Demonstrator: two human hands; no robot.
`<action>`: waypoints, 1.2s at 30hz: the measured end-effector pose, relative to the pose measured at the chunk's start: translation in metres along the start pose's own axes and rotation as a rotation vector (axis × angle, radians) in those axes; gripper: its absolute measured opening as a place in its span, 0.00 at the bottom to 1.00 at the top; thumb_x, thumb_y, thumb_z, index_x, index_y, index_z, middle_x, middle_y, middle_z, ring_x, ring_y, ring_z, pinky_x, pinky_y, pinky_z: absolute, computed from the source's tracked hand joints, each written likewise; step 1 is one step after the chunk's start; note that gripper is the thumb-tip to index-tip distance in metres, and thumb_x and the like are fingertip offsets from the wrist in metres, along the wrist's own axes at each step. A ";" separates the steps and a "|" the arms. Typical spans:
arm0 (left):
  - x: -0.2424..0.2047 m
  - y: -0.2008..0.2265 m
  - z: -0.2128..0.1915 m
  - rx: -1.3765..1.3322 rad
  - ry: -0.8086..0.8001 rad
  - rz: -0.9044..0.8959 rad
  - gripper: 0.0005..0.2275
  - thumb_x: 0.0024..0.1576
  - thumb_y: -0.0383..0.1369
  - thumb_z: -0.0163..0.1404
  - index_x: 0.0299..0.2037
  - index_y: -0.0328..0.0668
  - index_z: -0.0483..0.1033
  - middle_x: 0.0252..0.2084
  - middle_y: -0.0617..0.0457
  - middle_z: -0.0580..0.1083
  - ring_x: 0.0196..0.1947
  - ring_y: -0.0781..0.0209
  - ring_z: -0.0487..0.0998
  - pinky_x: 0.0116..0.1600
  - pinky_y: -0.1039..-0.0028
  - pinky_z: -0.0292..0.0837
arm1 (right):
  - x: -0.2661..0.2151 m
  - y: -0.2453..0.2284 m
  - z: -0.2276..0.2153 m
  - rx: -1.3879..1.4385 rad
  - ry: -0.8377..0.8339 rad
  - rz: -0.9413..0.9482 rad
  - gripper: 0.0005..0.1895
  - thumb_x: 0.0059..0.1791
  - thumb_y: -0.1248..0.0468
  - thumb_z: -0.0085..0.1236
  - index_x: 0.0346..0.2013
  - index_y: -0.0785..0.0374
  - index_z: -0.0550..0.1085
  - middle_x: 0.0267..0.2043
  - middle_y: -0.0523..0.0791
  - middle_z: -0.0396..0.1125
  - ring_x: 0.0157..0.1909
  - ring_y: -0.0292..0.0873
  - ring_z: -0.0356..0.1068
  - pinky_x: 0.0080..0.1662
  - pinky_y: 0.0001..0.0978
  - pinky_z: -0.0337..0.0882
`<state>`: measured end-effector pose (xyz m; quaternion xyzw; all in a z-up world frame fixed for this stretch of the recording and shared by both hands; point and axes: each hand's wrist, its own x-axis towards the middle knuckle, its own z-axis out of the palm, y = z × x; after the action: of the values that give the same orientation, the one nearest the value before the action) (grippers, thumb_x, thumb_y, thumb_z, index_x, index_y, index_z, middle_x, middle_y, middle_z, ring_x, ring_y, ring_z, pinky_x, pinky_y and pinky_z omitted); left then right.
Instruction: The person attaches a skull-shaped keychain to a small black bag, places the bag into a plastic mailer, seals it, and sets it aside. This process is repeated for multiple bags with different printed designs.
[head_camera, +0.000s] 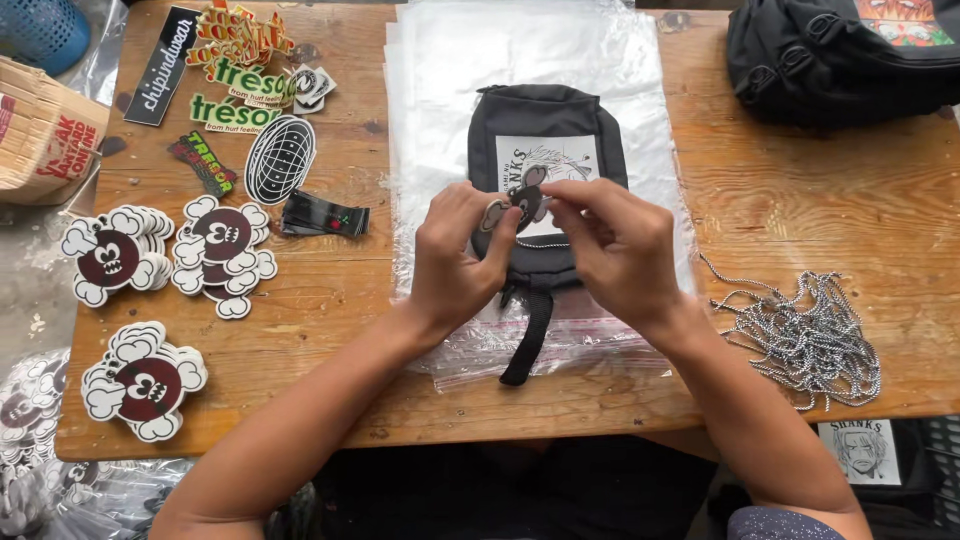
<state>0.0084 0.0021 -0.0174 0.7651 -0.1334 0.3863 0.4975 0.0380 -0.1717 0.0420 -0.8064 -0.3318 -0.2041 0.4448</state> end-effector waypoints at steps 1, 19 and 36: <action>-0.001 0.001 0.000 0.037 -0.003 0.034 0.03 0.60 0.29 0.58 0.38 0.38 0.80 0.26 0.53 0.71 0.29 0.53 0.76 0.53 0.60 0.74 | -0.001 0.000 0.002 0.020 -0.009 0.000 0.05 0.54 0.71 0.62 0.41 0.61 0.82 0.23 0.43 0.70 0.18 0.36 0.62 0.22 0.25 0.62; 0.000 0.003 -0.003 0.379 -0.029 0.333 0.03 0.58 0.28 0.57 0.40 0.41 0.80 0.26 0.57 0.63 0.28 0.58 0.73 0.55 0.57 0.73 | -0.012 0.000 0.008 0.047 -0.053 0.060 0.03 0.52 0.70 0.61 0.33 0.62 0.79 0.16 0.43 0.65 0.16 0.37 0.59 0.20 0.27 0.60; -0.004 -0.002 -0.002 0.399 -0.032 0.314 0.02 0.58 0.29 0.58 0.35 0.44 0.78 0.26 0.59 0.64 0.27 0.59 0.74 0.52 0.58 0.73 | -0.007 -0.009 -0.007 0.090 -0.220 0.144 0.14 0.53 0.69 0.62 0.49 0.65 0.67 0.26 0.43 0.74 0.18 0.37 0.71 0.29 0.26 0.71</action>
<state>0.0057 0.0041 -0.0210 0.8241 -0.1796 0.4652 0.2686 0.0264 -0.1768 0.0466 -0.8249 -0.3287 -0.0671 0.4549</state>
